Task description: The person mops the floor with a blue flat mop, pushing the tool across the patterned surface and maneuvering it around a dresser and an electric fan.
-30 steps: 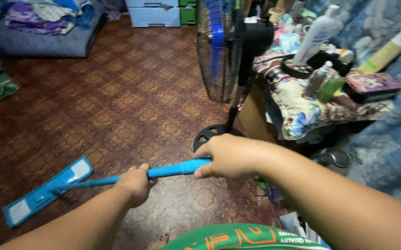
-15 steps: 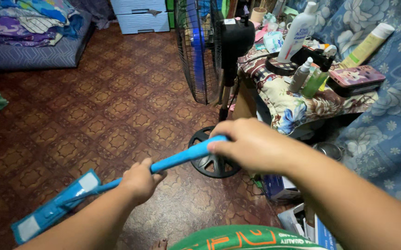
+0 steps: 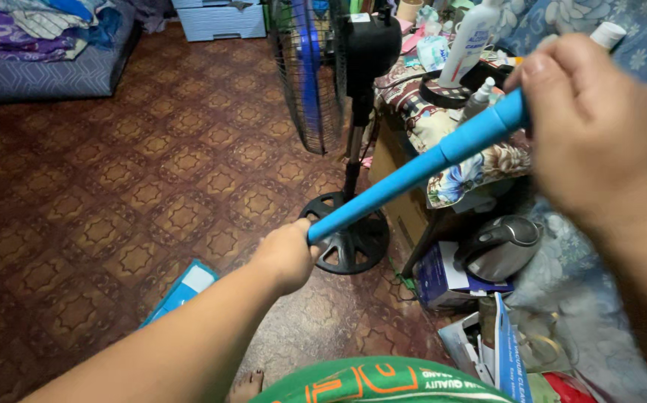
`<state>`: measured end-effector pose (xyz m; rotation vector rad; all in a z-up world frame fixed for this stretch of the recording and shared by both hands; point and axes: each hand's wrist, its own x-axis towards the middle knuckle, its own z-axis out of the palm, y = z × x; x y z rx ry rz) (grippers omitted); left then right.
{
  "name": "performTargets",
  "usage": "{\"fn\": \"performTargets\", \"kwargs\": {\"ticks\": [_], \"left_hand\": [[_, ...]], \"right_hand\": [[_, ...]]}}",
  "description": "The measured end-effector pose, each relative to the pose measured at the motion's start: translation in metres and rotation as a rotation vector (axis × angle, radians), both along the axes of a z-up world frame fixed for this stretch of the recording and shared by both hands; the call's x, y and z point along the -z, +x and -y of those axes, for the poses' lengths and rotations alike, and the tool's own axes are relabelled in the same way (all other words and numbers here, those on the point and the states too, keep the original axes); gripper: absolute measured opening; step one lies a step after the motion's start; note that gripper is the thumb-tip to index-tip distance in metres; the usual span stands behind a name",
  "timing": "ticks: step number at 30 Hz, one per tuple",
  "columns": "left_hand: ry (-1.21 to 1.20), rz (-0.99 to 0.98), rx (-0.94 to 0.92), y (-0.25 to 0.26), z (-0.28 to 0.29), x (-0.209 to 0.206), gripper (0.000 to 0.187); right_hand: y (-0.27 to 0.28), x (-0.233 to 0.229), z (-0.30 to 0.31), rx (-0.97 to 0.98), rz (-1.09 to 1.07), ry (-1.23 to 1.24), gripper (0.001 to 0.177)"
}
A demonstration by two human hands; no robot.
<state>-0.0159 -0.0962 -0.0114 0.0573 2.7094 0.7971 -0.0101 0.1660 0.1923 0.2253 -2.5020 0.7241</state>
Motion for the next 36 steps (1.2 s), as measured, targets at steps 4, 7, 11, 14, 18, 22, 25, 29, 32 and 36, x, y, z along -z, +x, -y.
{"fn": "performTargets", "kwargs": {"ticks": [4, 7, 11, 14, 18, 22, 25, 29, 32, 36], "left_hand": [[0.023, 0.001, -0.026, 0.008, 0.02, 0.007, 0.027], [0.064, -0.018, -0.041, 0.012, 0.046, 0.014, 0.023], [-0.009, 0.074, -0.117, 0.016, 0.097, 0.037, 0.025], [-0.091, 0.084, -0.173, 0.031, 0.152, 0.068, 0.028], [-0.177, 0.245, -0.308, 0.063, 0.243, 0.101, 0.024], [-0.283, 0.355, -0.419, 0.099, 0.317, 0.115, 0.031], [-0.354, 0.37, -0.452, 0.123, 0.35, 0.115, 0.04], [-0.365, 0.434, -0.603, 0.14, 0.367, 0.121, 0.039], [-0.318, 0.361, -0.72, 0.153, 0.366, 0.138, 0.044], [-0.285, 0.261, -0.726, 0.144, 0.359, 0.156, 0.045]], "right_hand": [[0.001, 0.016, 0.021, -0.041, -0.147, 0.046, 0.028], [-0.005, 0.025, 0.039, -0.114, -0.185, 0.044, 0.03], [-0.013, 0.055, 0.075, -0.201, -0.134, 0.036, 0.035], [-0.011, 0.08, 0.118, -0.315, 0.064, -0.052, 0.031], [-0.003, 0.096, 0.191, -0.504, 0.375, -0.141, 0.028], [0.002, 0.095, 0.25, -0.774, 0.484, -0.063, 0.026], [0.0, 0.092, 0.281, -0.954, 0.448, -0.013, 0.024], [-0.004, 0.091, 0.305, -1.081, 0.399, 0.01, 0.023], [-0.002, 0.087, 0.31, -1.083, 0.426, -0.031, 0.025], [-0.001, 0.078, 0.3, -0.902, 0.618, 0.034, 0.027]]}}
